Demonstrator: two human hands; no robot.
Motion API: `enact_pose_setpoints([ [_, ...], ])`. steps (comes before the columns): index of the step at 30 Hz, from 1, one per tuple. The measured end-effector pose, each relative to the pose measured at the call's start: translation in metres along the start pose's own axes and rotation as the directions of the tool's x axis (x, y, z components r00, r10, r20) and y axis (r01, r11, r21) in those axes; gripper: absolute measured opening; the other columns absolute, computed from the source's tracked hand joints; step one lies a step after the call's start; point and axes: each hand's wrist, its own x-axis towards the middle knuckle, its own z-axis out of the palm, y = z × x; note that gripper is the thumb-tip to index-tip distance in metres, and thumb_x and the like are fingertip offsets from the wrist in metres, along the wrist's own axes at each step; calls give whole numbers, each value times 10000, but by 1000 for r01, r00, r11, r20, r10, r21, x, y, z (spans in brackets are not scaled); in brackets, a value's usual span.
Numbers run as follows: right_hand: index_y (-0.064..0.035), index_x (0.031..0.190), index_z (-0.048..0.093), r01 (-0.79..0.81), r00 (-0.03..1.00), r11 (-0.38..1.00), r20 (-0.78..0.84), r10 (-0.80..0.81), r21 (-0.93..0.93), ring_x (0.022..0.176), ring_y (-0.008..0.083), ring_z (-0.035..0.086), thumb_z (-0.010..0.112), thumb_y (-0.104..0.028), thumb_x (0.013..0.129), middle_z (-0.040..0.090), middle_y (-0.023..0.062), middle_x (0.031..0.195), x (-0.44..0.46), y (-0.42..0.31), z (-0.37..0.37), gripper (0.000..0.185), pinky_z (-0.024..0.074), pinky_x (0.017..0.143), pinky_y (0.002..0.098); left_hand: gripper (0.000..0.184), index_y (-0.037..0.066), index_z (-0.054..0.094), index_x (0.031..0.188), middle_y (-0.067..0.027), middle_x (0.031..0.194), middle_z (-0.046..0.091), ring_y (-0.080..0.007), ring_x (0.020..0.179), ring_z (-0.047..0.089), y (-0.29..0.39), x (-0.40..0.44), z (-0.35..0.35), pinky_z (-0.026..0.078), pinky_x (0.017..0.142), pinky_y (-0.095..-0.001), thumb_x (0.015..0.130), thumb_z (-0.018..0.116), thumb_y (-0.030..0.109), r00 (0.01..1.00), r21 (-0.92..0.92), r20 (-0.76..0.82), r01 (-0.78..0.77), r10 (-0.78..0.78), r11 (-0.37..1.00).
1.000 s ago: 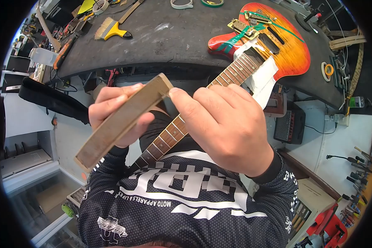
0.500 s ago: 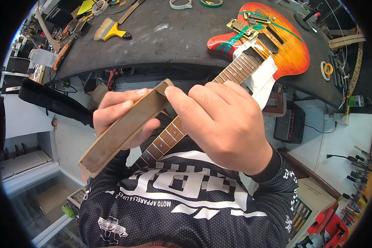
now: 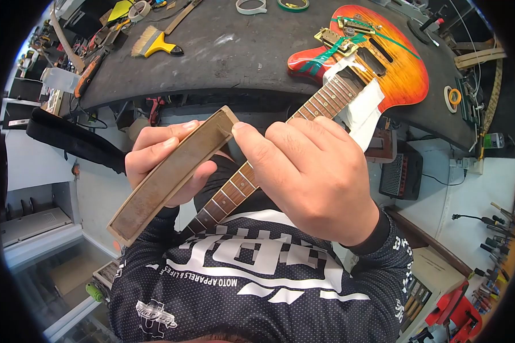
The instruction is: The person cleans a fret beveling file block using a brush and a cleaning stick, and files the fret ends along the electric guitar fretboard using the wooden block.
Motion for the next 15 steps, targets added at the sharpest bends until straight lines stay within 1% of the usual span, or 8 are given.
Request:
enact_pose_setpoints([
  [7, -27, 1228, 800, -6, 1000, 1000, 3, 6, 6, 695, 245, 641, 846, 57, 784, 630, 61, 805, -2, -1, 1, 454, 479, 623, 391, 704, 78, 483, 1424, -240, 1267, 678, -352, 1147, 783, 1, 0, -4, 716, 919, -437, 909, 949, 189, 1000, 10, -3, 13, -13, 1000],
  [15, -29, 1250, 791, -4, 1000, 1000, 28, 3, 17, 703, 244, 647, 846, 57, 778, 636, 61, 812, 0, -1, -1, 483, 482, 627, 395, 702, 70, 477, 1419, -248, 1272, 668, -344, 1164, 778, 7, 0, 0, 717, 923, -430, 911, 947, 186, 1000, 14, 12, 26, -26, 1000],
])
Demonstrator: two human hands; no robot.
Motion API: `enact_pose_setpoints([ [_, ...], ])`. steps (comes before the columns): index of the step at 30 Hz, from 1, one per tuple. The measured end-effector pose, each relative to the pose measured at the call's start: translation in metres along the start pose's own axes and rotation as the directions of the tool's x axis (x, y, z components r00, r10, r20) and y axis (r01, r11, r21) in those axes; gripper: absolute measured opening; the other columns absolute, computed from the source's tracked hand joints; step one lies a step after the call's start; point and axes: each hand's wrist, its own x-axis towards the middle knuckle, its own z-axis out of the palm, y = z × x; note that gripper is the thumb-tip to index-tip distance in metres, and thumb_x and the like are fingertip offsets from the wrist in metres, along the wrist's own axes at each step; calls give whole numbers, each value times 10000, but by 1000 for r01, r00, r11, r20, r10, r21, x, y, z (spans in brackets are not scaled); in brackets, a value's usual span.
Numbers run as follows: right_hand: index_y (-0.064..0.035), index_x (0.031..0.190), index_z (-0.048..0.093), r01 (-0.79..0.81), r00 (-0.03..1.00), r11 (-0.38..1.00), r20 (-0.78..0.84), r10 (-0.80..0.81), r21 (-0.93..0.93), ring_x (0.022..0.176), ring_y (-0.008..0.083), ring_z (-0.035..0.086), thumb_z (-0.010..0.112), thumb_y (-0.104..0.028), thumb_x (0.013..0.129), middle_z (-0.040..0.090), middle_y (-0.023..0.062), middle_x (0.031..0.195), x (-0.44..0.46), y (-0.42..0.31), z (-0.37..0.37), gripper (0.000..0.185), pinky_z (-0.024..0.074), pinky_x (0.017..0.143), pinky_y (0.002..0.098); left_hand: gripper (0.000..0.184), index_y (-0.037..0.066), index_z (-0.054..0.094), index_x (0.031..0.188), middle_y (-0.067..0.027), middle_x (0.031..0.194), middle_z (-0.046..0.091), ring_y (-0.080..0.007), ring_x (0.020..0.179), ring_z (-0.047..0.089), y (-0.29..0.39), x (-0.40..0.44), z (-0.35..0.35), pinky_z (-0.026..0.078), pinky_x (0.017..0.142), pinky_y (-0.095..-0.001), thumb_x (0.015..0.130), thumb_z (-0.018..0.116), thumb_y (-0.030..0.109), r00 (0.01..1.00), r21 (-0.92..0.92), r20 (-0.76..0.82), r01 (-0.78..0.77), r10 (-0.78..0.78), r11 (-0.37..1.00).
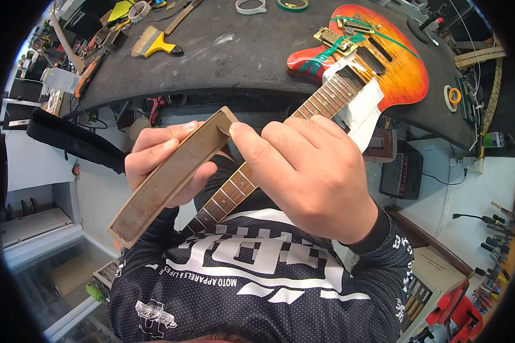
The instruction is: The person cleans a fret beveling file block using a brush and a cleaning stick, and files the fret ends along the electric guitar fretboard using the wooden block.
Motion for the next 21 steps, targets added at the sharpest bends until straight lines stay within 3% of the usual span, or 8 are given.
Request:
enact_pose_setpoints([
  [3, -6, 1248, 773, 24, 999, 999, 33, -23, -25, 765, 230, 673, 812, -58, 780, 643, 54, 871, -1, 2, -3, 473, 494, 650, 381, 708, 71, 474, 1420, -242, 1262, 667, -344, 1170, 776, -2, -1, -1, 714, 932, -433, 908, 950, 184, 1000, 5, -3, 0, 0, 1000],
  [5, -8, 1252, 772, 32, 999, 999, 22, -31, -30, 763, 230, 670, 812, -57, 779, 639, 52, 870, -1, 3, -3, 478, 494, 651, 381, 712, 73, 471, 1421, -237, 1254, 666, -344, 1171, 775, -3, 1, -2, 712, 938, -436, 906, 951, 185, 1000, 12, -5, -8, 8, 1000],
  [8, -35, 1265, 787, 17, 1000, 1000, -22, -17, -7, 698, 242, 638, 849, 58, 772, 626, 54, 812, -3, 2, 1, 505, 483, 630, 395, 715, 77, 468, 1421, -232, 1249, 667, -342, 1168, 776, -2, 2, -4, 711, 940, -440, 907, 951, 193, 1000, 21, 2, -13, 13, 1000],
  [21, -40, 1268, 788, 16, 1000, 1000, -12, -16, -20, 705, 240, 644, 849, 56, 781, 634, 49, 813, -3, 2, -1, 500, 488, 638, 394, 705, 87, 473, 1423, -240, 1264, 679, -333, 1151, 783, -2, 1, -4, 716, 913, -426, 915, 946, 213, 1000, 22, -3, -13, 13, 1000],
])
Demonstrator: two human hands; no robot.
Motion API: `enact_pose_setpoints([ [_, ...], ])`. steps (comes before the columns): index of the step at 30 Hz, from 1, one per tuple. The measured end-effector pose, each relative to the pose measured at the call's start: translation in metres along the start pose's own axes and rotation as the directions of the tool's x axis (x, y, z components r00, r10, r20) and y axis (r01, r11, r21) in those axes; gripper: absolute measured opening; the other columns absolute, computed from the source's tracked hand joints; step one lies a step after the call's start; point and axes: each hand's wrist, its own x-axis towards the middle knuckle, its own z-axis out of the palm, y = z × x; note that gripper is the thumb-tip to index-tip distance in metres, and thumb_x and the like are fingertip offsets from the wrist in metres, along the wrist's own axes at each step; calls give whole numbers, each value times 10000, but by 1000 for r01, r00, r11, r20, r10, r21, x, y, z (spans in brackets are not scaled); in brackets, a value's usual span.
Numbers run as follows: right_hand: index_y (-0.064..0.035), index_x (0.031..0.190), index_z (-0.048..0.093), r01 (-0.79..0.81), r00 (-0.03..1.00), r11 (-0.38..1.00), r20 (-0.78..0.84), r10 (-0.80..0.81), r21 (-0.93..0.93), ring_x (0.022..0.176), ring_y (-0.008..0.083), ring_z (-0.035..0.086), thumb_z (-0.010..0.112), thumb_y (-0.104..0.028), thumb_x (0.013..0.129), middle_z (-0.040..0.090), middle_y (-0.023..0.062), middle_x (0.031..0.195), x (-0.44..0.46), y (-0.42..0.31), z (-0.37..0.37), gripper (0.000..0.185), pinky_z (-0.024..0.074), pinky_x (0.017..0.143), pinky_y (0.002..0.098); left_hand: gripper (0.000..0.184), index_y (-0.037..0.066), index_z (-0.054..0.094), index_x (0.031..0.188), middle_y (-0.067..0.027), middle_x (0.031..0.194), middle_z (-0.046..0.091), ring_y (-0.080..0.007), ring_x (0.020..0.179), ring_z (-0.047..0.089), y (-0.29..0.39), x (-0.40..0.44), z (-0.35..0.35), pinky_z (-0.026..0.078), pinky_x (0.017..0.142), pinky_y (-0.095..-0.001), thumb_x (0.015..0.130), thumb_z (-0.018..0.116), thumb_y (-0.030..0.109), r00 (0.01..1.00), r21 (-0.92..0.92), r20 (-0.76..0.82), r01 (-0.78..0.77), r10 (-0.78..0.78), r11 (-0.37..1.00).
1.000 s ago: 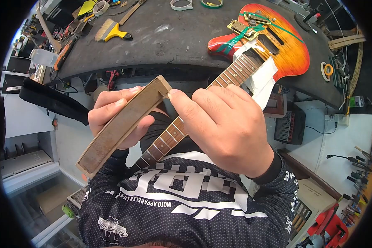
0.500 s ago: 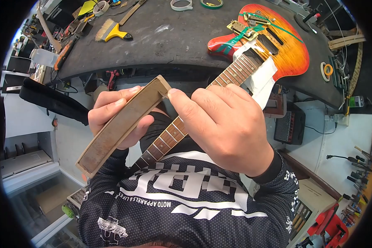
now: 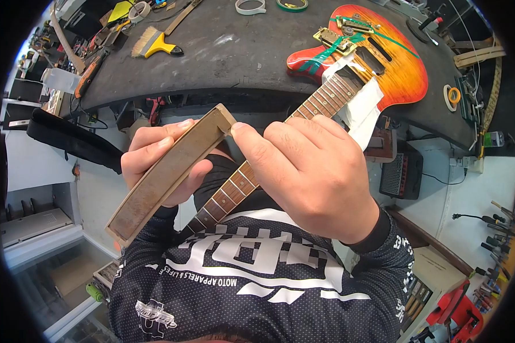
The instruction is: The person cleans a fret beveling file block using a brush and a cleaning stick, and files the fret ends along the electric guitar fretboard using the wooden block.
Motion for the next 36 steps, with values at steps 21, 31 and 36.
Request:
enact_pose_setpoints([
  [21, -62, 1154, 776, -119, 990, 992, 78, 117, 26, 748, 265, 657, 808, 55, 768, 657, 68, 896, 4, -9, -4, 404, 491, 641, 404, 653, 44, 472, 1333, -298, 1246, 676, -330, 1054, 786, -6, 1, 10, 716, 843, -385, 920, 947, 219, 996, -20, 39, -84, 85, 996],
  [31, -24, 990, 664, -163, 986, 976, 0, 165, 144, 766, 312, 691, 792, 86, 776, 657, 121, 911, -2, -7, 4, 273, 575, 672, 415, 646, 112, 421, 1192, -362, 1366, 697, -418, 1224, 765, -4, -1, 23, 688, 905, -455, 875, 978, 192, 1000, -184, 22, 2, 2, 983],
  [36, -24, 1055, 681, -149, 988, 956, -1, 155, 253, 770, 309, 692, 843, 84, 818, 673, 119, 919, -3, -7, 6, 308, 574, 665, 409, 618, 86, 492, 1267, -350, 1388, 697, -413, 1223, 772, 1, -1, 20, 682, 934, -439, 885, 968, 184, 998, -139, 54, 29, -22, 990],
])
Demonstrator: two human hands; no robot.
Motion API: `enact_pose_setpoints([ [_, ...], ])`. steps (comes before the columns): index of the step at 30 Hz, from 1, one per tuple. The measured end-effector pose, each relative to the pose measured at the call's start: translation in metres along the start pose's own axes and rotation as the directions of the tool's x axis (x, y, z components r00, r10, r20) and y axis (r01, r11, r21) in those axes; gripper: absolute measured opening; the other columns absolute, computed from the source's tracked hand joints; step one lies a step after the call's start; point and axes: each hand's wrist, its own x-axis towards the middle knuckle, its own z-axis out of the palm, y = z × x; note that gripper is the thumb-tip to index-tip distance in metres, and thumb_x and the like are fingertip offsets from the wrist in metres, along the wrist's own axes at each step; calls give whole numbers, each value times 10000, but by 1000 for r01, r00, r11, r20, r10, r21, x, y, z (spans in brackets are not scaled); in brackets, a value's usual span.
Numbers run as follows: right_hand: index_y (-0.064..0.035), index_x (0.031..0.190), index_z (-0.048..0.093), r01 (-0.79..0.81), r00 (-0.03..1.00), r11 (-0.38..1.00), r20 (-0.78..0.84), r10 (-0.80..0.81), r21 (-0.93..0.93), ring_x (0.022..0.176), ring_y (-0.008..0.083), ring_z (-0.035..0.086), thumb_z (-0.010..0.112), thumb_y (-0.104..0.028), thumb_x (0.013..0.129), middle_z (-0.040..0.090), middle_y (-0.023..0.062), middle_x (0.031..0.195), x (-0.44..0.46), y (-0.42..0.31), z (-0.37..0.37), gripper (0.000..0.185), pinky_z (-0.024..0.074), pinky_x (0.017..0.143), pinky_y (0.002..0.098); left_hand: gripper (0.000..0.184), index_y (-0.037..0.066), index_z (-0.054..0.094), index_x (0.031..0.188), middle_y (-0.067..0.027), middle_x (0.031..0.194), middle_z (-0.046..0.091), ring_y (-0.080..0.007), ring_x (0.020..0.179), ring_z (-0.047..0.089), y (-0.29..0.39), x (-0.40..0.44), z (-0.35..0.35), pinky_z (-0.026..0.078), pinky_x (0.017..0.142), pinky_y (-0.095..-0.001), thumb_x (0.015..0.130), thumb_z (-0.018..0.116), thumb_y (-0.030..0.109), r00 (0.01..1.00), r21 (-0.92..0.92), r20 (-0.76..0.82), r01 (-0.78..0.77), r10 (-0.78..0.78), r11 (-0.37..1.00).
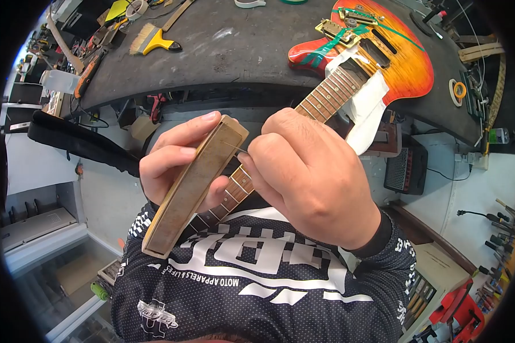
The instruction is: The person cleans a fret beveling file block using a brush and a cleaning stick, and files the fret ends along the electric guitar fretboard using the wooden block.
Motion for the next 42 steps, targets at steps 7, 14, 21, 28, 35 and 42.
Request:
enact_pose_setpoints([
  [7, -23, 1195, 761, 114, 993, 987, -20, -117, -116, 778, 278, 691, 861, 92, 782, 691, 96, 928, -2, 7, 1, 441, 561, 670, 392, 603, 50, 576, 1369, -320, 1402, 708, -408, 1202, 785, 6, 6, -4, 685, 942, -433, 911, 942, 190, 999, 63, 40, 7, -10, 998],
  [14, -25, 1196, 791, 126, 992, 982, -1, -127, -142, 776, 249, 678, 851, 85, 772, 685, 78, 924, -2, 7, 2, 442, 535, 657, 377, 585, 44, 582, 1367, -334, 1409, 700, -413, 1174, 796, -1, 3, 0, 692, 915, -426, 914, 929, 173, 1000, 25, -1, -28, 28, 999],
  [21, -25, 1215, 794, 112, 994, 983, 27, -109, -144, 786, 247, 683, 837, 85, 777, 684, 75, 928, -1, 6, 0, 454, 544, 667, 386, 585, 38, 582, 1370, -340, 1408, 698, -413, 1168, 798, -3, 1, -1, 698, 896, -422, 914, 926, 163, 999, 14, 3, -32, 32, 999],
  [28, -10, 1221, 786, 130, 991, 980, 17, -129, -153, 784, 252, 683, 824, 96, 767, 683, 84, 928, -3, 7, 2, 468, 547, 657, 388, 593, 38, 583, 1384, -341, 1408, 698, -401, 1142, 808, 0, 1, -2, 700, 869, -407, 919, 925, 171, 999, 28, 21, -26, 25, 999],
  [35, 35, 1249, 739, 165, 986, 974, 11, -165, -156, 851, 243, 671, 714, -125, 798, 634, 98, 998, -5, 12, 8, 480, 527, 680, 380, 588, 51, 584, 1401, -335, 1412, 698, -399, 1183, 787, 8, 1, -6, 680, 911, -425, 943, 915, 212, 996, 98, 78, 26, -33, 995],
  [42, 29, 1239, 734, 134, 991, 980, 11, -134, -149, 889, 263, 693, 715, -112, 815, 644, 109, 1032, -5, 12, 10, 448, 556, 722, 390, 593, 59, 591, 1392, -320, 1400, 711, -396, 1172, 790, 8, 4, -6, 681, 906, -422, 925, 930, 199, 995, 119, 87, 29, -40, 992],
])
